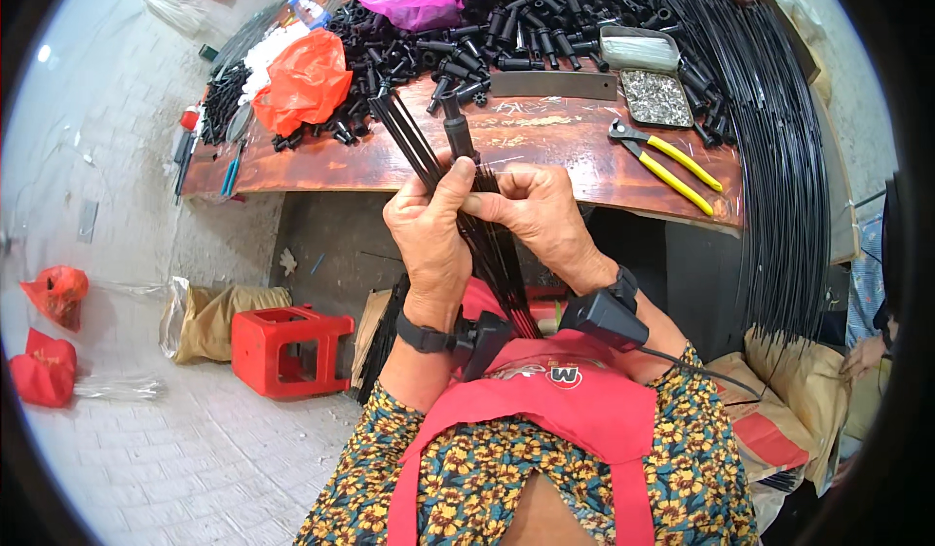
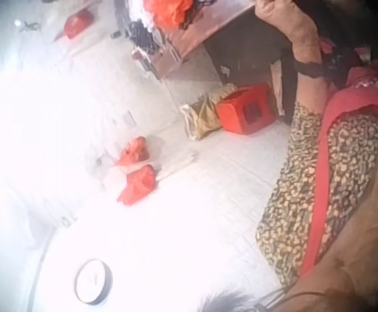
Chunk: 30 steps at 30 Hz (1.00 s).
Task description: The recorder is assembling various umbrella components including ribs and joints at a workshop table.
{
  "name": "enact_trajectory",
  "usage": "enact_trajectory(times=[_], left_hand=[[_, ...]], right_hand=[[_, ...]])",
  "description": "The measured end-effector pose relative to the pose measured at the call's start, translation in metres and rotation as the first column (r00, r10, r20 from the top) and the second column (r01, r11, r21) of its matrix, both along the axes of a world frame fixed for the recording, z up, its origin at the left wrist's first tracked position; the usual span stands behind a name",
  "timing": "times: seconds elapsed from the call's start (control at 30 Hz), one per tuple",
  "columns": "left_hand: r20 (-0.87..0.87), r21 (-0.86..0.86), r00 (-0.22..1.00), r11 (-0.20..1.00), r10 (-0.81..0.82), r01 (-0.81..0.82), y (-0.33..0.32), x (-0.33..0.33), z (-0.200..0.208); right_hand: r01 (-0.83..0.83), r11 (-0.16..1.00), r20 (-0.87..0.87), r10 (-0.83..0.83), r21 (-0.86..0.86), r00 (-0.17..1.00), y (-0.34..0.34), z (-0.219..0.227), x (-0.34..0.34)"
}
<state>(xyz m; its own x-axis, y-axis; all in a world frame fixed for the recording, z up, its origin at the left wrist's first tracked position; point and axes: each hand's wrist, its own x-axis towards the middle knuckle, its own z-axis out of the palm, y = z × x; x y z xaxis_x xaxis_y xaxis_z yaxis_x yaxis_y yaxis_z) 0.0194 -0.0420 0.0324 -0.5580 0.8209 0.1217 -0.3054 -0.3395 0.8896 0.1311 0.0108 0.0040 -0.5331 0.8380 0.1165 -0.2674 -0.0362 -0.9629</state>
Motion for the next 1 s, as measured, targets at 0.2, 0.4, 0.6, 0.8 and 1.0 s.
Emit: enact_trajectory(times=[0.2,0.4,0.6,0.8,1.0], left_hand=[[0.081,0.006,0.995,0.998,-0.061,0.061,0.000,-0.006,0.000],[0.101,-0.004,0.994,0.999,-0.040,0.040,0.001,-0.010,0.000],[0.117,0.006,0.988,0.995,-0.103,0.104,0.001,-0.012,0.002],[0.127,-0.003,0.982,0.990,-0.137,0.139,0.003,-0.010,-0.001],[0.003,-0.090,0.995,0.991,-0.098,0.098,0.003,-0.006,-0.002]], right_hand=[[-0.133,0.973,-0.036,0.129,-0.187,0.991,0.005,0.004,0.002],[-0.161,0.976,-0.103,0.147,-0.149,0.984,0.011,-0.012,-0.003],[-0.100,0.965,-0.090,0.080,-0.244,0.993,0.003,-0.005,-0.002],[-0.071,0.959,-0.091,0.048,-0.273,0.995,0.005,-0.007,0.000],[-0.029,0.957,-0.137,-0.012,-0.289,0.990,-0.004,0.008,0.002]])
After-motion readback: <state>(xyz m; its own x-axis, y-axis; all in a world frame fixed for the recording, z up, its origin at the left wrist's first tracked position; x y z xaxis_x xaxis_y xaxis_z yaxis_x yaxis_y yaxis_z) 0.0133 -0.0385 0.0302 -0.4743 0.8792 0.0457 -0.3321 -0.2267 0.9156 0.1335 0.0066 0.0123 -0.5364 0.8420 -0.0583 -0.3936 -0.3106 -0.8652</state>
